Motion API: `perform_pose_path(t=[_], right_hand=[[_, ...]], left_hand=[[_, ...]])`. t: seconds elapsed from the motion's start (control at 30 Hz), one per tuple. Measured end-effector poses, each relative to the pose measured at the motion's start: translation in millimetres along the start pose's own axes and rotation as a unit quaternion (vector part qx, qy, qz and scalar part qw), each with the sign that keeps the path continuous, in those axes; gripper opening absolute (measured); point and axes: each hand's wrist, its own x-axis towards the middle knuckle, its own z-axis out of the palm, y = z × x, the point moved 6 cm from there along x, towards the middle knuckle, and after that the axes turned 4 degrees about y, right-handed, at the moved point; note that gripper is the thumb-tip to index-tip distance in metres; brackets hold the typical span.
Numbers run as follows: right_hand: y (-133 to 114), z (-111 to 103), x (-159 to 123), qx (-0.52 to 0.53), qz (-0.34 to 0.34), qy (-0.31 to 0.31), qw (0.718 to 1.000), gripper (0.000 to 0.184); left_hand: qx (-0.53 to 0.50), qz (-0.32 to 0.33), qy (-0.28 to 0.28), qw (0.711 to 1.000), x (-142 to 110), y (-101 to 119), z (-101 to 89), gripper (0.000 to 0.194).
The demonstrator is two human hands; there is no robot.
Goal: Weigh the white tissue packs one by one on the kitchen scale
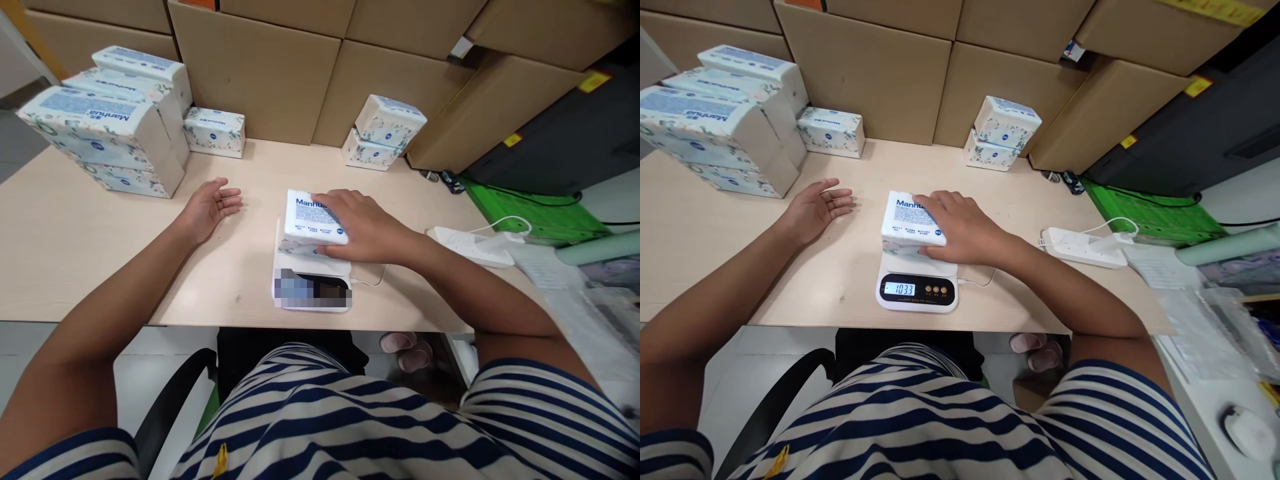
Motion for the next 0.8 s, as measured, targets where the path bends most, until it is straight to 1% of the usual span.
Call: perform_pose_path(t=[0.07,0.13,0.17,0.23,0.3,0.37,0.4,0.47,0.53,0.6,0.67,0.73,0.8], right_hand=[[1.1,-2.9,-2.9,-0.004,-0.014,-0.003,1.000,0.107],[4.7,-6.3,-8.9,0.006,-0.024,0.020,0.999,0.109],[7.7,-7.4,-13.5,0.016,-0.022,0.048,0.998,0.112],[17.3,-5.3,-25.9,0.042,-0.001,0.129,0.991,0.114],[30.8,4.8,-41.3,0.083,0.033,0.218,0.972,0.105],[47.0,21.6,-55.3,0.154,0.057,0.286,0.944,0.095],[55.5,30.9,-60.2,0.201,0.058,0.309,0.928,0.093],[73.0,47.1,-65.8,0.293,0.048,0.343,0.891,0.095],[90.9,58.7,-66.1,0.361,0.050,0.354,0.861,0.096],[105.3,65.0,-64.4,0.400,0.068,0.355,0.842,0.093],[111.4,66.5,-62.8,0.417,0.076,0.354,0.833,0.089],[108.1,62.6,-63.6,0.413,0.057,0.372,0.830,0.091],[99.3,56.6,-66.0,0.401,0.031,0.393,0.827,0.094]], left_hand=[[0.009,0.005,0.001,1.000,-0.6,-0.1,2.1,0.025],[0.019,0.013,0.005,1.000,-3.3,-1.4,6.4,0.027],[0.024,0.020,0.010,0.999,-6.0,-2.5,9.0,0.028],[0.035,0.043,0.021,0.998,-14.1,-5.9,15.2,0.029],[0.063,0.077,0.014,0.995,-24.3,-11.4,22.4,0.029],[0.114,0.116,-0.021,0.986,-32.8,-19.1,29.4,0.037],[0.146,0.138,-0.049,0.978,-35.6,-23.5,32.3,0.044],[0.216,0.194,-0.127,0.948,-37.8,-32.1,36.8,0.061],[0.283,0.256,-0.213,0.899,-37.2,-39.5,39.2,0.083],[0.335,0.309,-0.265,0.850,-34.9,-44.0,38.5,0.100],[0.364,0.343,-0.282,0.819,-32.8,-44.7,37.2,0.109],[0.375,0.360,-0.290,0.804,-34.0,-43.7,38.4,0.116],[0.379,0.364,-0.299,0.797,-38.3,-42.8,41.9,0.124]])
